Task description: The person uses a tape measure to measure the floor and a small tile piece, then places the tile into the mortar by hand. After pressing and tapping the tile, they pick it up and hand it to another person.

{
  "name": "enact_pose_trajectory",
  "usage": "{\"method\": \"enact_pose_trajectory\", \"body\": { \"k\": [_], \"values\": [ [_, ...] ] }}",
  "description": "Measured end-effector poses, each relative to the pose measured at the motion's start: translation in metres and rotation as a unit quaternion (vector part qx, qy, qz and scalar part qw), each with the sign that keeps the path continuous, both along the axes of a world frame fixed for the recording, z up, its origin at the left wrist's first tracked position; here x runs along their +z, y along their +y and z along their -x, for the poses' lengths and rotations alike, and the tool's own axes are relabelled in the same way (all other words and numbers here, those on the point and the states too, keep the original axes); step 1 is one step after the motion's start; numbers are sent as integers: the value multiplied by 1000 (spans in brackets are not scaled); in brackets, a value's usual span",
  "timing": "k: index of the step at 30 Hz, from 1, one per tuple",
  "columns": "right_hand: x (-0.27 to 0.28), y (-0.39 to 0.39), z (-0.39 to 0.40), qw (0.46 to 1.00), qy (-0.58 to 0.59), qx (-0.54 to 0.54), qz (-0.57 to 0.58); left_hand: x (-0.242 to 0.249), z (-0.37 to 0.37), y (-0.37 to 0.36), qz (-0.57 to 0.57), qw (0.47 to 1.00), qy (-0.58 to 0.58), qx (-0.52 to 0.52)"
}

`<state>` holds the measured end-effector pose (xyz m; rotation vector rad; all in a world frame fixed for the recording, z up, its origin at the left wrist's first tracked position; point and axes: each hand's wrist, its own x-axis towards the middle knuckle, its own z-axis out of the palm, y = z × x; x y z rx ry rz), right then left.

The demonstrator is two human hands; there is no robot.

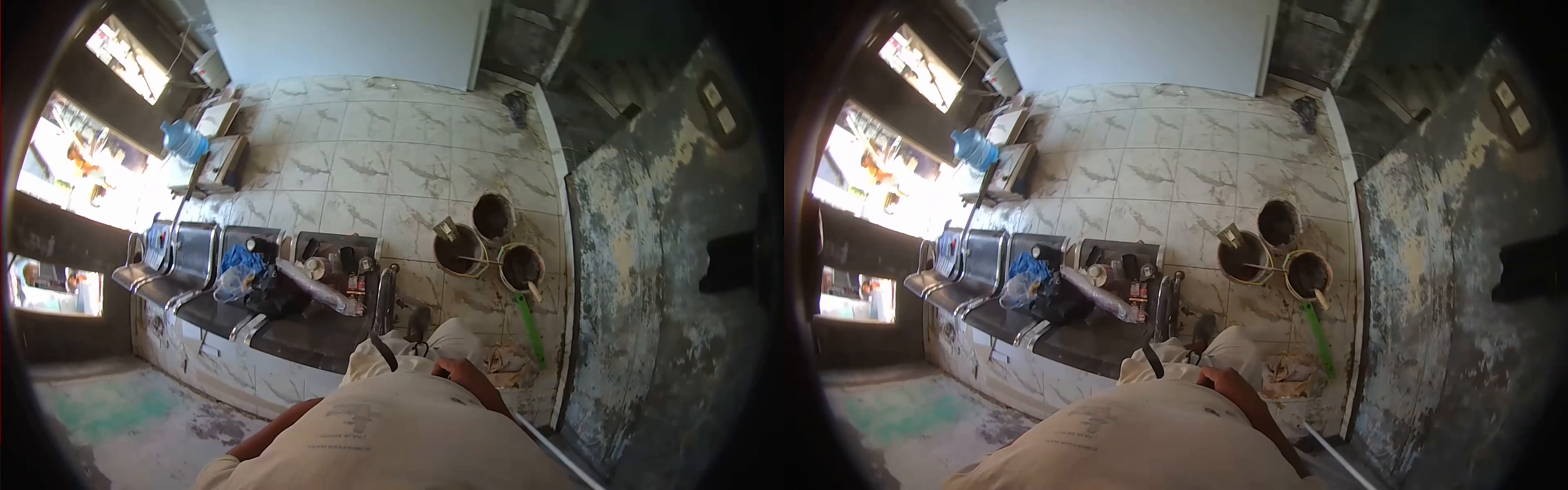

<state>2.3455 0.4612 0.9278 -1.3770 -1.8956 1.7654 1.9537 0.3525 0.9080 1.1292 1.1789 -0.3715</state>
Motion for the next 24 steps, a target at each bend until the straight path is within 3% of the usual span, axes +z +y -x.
{"method": "enact_pose_trajectory", "body": {
  "k": [6, 8, 12, 13, 16, 18, 19, 21, 22, 24],
  "values": [
    [-12, 90, -9, 988, 33, 148, 27, 10, -69, -30, 6, 960, 15, 280],
    [-21, 116, -15, 979, 54, 196, -34, 16, -98, -31, 13, 928, 18, 372],
    [-3, 168, -21, 964, 30, 265, -13, 36, -160, -16, 84, 806, -24, 586],
    [-7, 180, -22, 957, 40, 289, -11, 39, -173, -11, 122, 732, -62, 667],
    [-7, 219, -19, 937, 46, 345, -28, 22, -201, -20, 27, 718, -94, 689],
    [-14, 227, -26, 920, 55, 388, -35, 22, -233, -16, -48, 704, -30, 708],
    [-14, 233, -24, 912, 47, 407, -34, 23, -244, -13, -29, 701, -29, 712],
    [-14, 242, -22, 902, 33, 430, -26, 23, -262, -4, -147, 598, -78, 784],
    [-16, 244, -20, 899, 40, 435, -36, 28, -267, 4, -139, 595, -78, 788],
    [-16, 249, -14, 893, 46, 446, -41, 46, -275, 17, -190, 707, 149, 665]
  ]
}}
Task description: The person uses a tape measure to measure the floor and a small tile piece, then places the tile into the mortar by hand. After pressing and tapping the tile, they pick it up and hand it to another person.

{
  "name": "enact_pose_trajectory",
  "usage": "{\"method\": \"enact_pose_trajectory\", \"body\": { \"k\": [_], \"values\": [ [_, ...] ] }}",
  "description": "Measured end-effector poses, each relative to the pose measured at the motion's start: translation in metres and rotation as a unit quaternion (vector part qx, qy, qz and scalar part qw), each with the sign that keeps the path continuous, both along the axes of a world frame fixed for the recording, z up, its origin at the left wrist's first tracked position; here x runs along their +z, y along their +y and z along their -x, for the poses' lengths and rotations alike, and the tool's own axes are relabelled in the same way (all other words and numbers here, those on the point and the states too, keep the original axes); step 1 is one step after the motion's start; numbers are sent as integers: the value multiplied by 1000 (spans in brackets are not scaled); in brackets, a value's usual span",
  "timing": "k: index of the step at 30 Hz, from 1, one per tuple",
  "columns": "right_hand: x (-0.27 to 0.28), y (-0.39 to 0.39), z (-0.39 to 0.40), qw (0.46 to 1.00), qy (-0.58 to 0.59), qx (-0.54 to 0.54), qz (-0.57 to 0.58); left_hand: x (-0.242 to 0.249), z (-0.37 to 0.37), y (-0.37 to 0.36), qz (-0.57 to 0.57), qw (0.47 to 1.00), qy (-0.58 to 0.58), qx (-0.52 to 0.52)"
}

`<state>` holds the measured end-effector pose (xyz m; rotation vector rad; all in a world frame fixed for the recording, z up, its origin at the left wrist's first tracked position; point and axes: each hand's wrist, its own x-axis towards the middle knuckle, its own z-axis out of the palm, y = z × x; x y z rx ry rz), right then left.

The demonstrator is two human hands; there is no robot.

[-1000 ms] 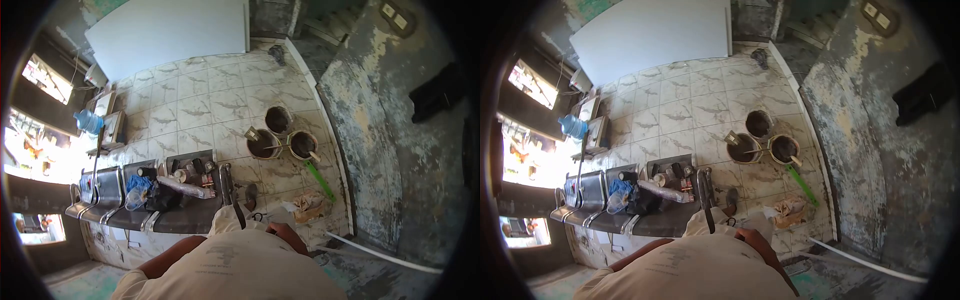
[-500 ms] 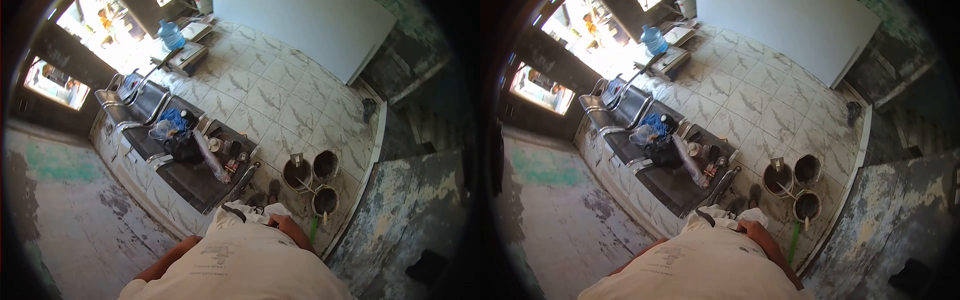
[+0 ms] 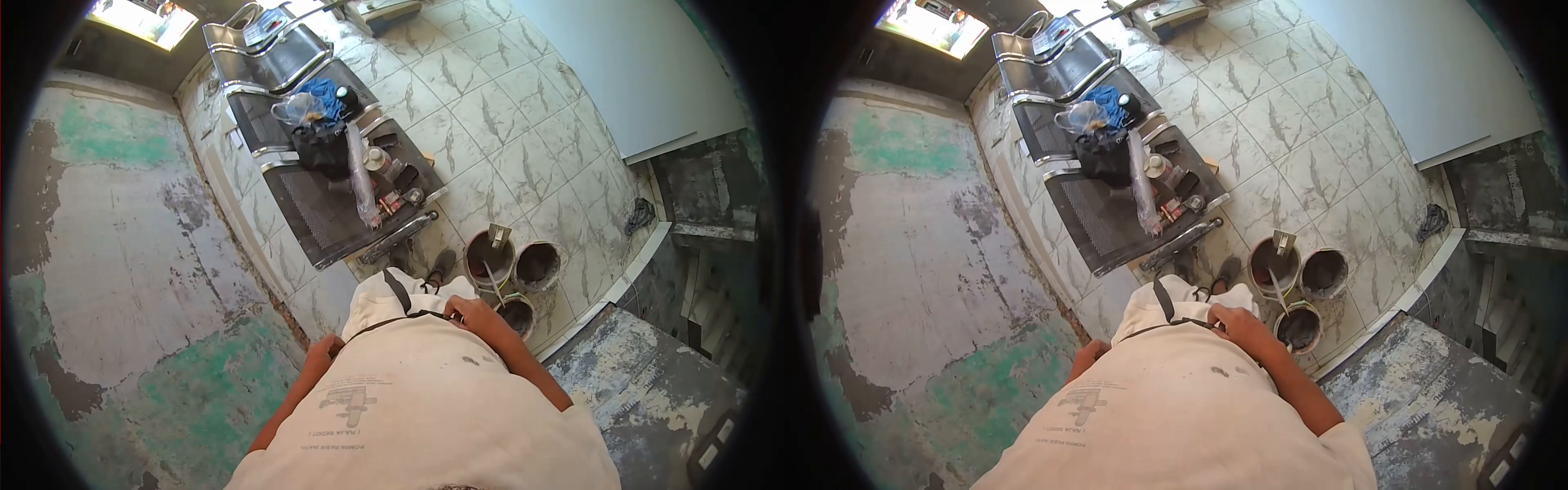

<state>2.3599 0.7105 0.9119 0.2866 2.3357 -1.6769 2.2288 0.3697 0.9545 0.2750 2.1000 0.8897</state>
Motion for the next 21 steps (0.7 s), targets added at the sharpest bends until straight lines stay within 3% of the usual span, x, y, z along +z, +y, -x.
{"method": "enact_pose_trajectory", "body": {
  "k": [1, 3, 7, 13, 15, 19, 21],
  "values": [
    [2, 2, 4, 1000, -18, 10, 7, 10, 1, 8, 4, 1000, -3, 4],
    [8, 6, 13, 999, -32, 25, 24, 25, 7, 21, 194, 970, 13, -145],
    [7, 9, 26, 999, -14, 44, 26, 7, 4, -4, 220, 960, -41, -169],
    [4, 16, 44, 998, -13, 61, 30, -17, 4, -37, 42, 978, -195, -63],
    [3, 17, 50, 998, -7, 59, 30, -21, 8, -49, -25, 937, -348, 25],
    [4, 17, 59, 998, 10, 65, 22, -38, 9, -68, -98, 914, -390, 54],
    [3, 15, 61, 999, 0, 50, 17, -35, 10, -68, -119, 895, -412, 122]
  ]
}}
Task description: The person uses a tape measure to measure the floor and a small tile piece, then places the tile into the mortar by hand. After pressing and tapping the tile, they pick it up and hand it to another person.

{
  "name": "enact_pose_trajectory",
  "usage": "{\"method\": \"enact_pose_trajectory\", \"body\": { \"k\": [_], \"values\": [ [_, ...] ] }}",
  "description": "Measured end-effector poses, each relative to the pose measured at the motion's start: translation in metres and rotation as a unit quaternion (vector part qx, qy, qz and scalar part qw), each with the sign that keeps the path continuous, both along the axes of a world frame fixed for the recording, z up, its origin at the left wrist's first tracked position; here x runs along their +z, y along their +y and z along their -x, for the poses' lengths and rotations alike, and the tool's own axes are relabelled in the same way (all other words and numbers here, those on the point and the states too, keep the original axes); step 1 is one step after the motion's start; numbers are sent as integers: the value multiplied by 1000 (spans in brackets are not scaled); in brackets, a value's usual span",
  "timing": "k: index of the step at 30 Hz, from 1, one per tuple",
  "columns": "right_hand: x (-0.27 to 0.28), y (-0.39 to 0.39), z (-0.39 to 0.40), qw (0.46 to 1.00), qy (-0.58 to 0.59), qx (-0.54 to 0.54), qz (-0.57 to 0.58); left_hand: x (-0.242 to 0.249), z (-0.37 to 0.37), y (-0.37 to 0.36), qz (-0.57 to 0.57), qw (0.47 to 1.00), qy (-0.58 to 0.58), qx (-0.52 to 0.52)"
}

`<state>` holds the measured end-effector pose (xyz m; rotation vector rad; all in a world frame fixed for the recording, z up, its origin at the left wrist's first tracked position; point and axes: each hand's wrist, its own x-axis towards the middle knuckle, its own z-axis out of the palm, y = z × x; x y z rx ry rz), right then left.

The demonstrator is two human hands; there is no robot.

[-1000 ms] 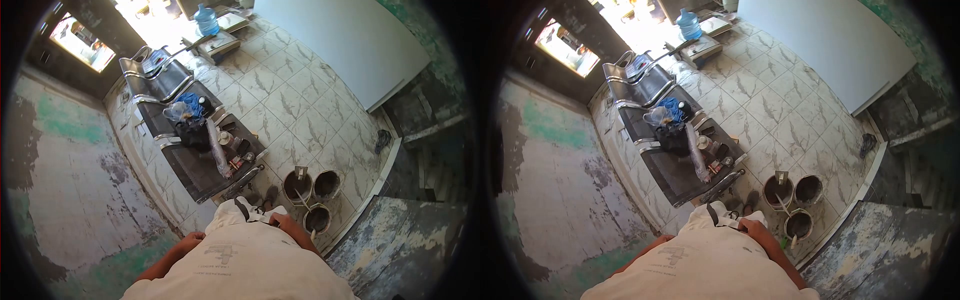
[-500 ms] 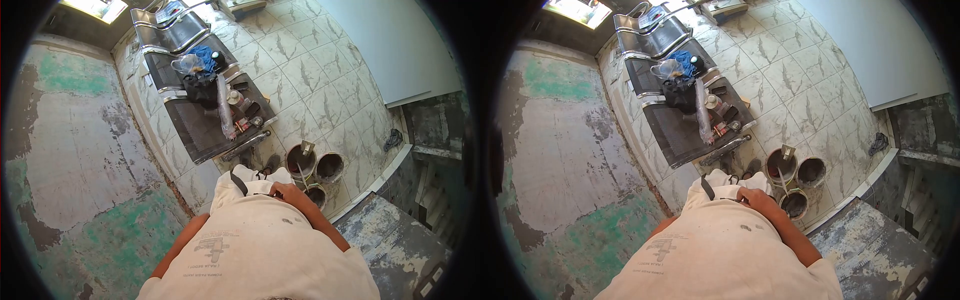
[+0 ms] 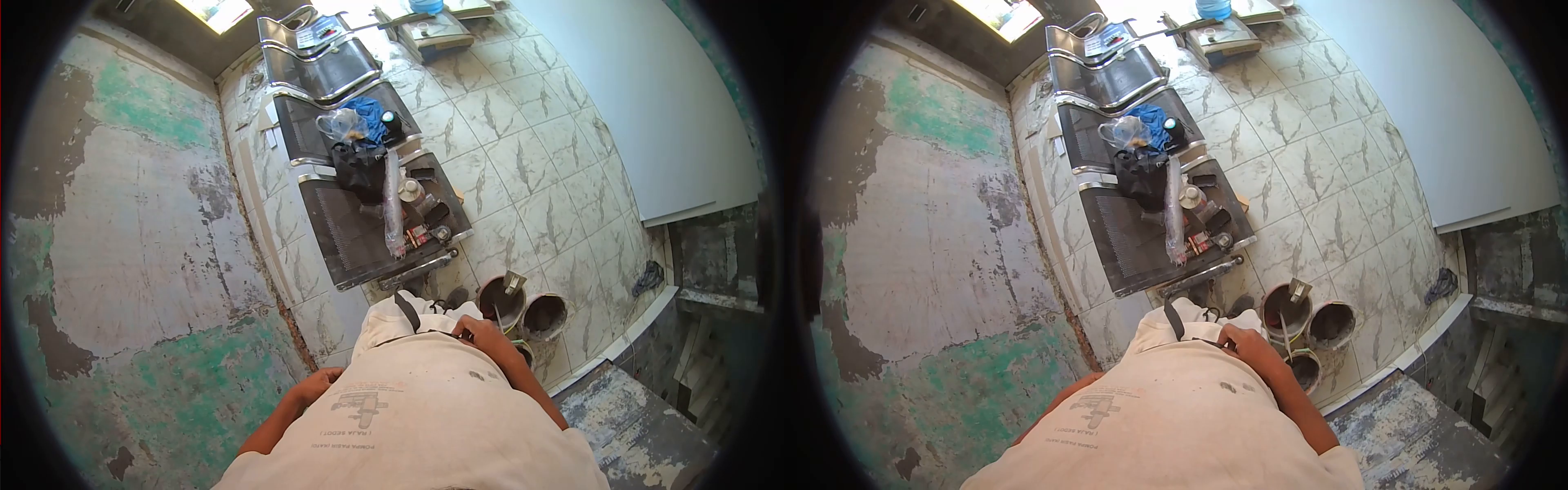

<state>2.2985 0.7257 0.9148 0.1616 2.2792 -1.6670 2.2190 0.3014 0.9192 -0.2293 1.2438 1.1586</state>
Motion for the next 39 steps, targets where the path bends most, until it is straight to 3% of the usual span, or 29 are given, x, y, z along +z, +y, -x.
{"method": "enact_pose_trajectory", "body": {
  "k": [4, 8, 10, 12, 16, 19, 20, 22, 23, 26, 29, 39],
  "values": [
    [13, -2, 8, 999, -36, -16, 5, -3, 1, -1, 21, 999, 40, 5],
    [0, -2, 10, 993, -91, -14, 67, 24, 6, 29, -31, 984, 136, 115],
    [-2, -2, 13, 984, -122, -1, 127, 6, 5, 22, -57, 969, 198, 133],
    [-5, -4, 15, 983, -101, -8, 154, -70, -10, -22, 47, 978, 190, 75],
    [-22, -9, 14, 972, -125, -4, 197, 9, 24, 21, 5, 966, 245, 87],
    [-25, -12, 16, 972, -129, 11, 195, 4, 43, 21, 52, 984, 167, 23],
    [-26, -13, 15, 972, -120, 15, 200, -11, 47, 15, 5, 992, 124, 19],
    [-12, -12, 24, 972, -121, 21, 200, -3, 60, 33, 26, 993, 112, -15],
    [-13, -12, 27, 974, -113, 23, 196, 0, 68, 48, 22, 992, 121, -14],
    [-16, -15, 27, 953, -179, 21, 245, -4, 82, 81, 12, 977, 153, -146],
    [-10, -19, 33, 960, -216, 73, 162, 2, 92, 119, -26, 948, 214, -233],
    [-23, -7, 23, 939, -286, 27, 187, 19, 107, 182, -63, 916, 198, -344]
  ]
}}
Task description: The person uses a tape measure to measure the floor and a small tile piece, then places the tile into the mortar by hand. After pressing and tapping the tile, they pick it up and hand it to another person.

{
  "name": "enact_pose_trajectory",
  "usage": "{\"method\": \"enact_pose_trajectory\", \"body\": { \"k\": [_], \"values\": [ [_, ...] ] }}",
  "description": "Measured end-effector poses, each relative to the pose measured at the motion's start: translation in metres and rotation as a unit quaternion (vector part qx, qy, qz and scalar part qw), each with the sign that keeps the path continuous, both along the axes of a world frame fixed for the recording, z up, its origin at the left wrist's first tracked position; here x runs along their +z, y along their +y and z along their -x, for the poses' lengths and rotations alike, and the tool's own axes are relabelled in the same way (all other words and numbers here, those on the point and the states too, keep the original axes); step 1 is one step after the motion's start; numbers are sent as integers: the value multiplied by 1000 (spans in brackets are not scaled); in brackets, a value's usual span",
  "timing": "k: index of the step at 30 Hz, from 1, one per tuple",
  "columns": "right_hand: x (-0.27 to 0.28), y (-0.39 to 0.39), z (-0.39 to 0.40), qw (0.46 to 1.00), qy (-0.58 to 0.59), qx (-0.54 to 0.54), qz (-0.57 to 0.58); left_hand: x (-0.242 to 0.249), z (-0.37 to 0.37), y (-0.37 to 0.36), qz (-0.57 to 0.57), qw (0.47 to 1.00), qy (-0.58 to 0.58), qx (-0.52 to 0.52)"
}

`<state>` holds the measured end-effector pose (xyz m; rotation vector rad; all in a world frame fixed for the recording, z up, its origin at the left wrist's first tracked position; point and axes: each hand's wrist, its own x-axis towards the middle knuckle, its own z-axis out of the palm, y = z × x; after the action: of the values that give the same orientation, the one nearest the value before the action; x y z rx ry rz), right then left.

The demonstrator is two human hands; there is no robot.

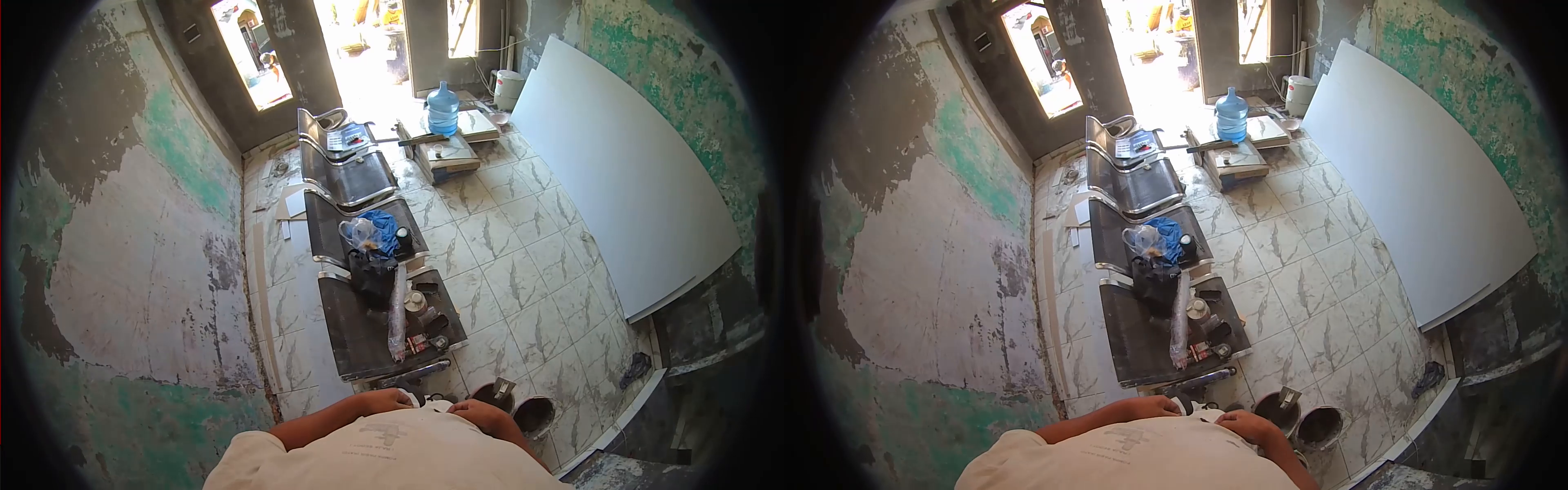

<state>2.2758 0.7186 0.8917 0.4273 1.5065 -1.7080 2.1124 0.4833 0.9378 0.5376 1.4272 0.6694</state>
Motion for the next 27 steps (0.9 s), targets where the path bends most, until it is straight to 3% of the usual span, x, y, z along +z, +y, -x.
{"method": "enact_pose_trajectory", "body": {
  "k": [5, 10, 12, 13, 14, 15, 18, 19, 21, 27],
  "values": [
    [-2, 1, -2, 1000, -6, -6, 4, -9, 3, 6, -13, 999, 33, -41],
    [11, -5, -3, 997, 6, -70, -26, 14, 4, 10, -15, 992, 108, -63],
    [16, -10, -7, 992, 25, -121, -40, -11, -1, -2, -32, 987, 148, 43],
    [17, -11, -10, 983, 43, -172, -53, -21, 5, -6, -32, 988, 146, 44],
    [11, -11, -13, 983, 38, -171, -52, -31, 10, -13, -43, 983, 17, 178],
    [0, -10, -16, 972, 71, -207, -88, -36, 10, -21, -50, 942, -116, 310],
    [8, -16, -27, 935, 142, -294, -136, -13, 38, -45, -83, 910, -42, 403],
    [-6, -16, -34, 927, 134, -334, -109, -23, 45, -61, -104, 878, -33, 466],
    [28, -21, -24, 896, 20, -443, -18, -5, 54, -84, -151, 807, -31, 570],
    [-15, 3, -48, 908, 37, -417, -2, 13, 49, -139, -135, 660, 33, 739]
  ]
}}
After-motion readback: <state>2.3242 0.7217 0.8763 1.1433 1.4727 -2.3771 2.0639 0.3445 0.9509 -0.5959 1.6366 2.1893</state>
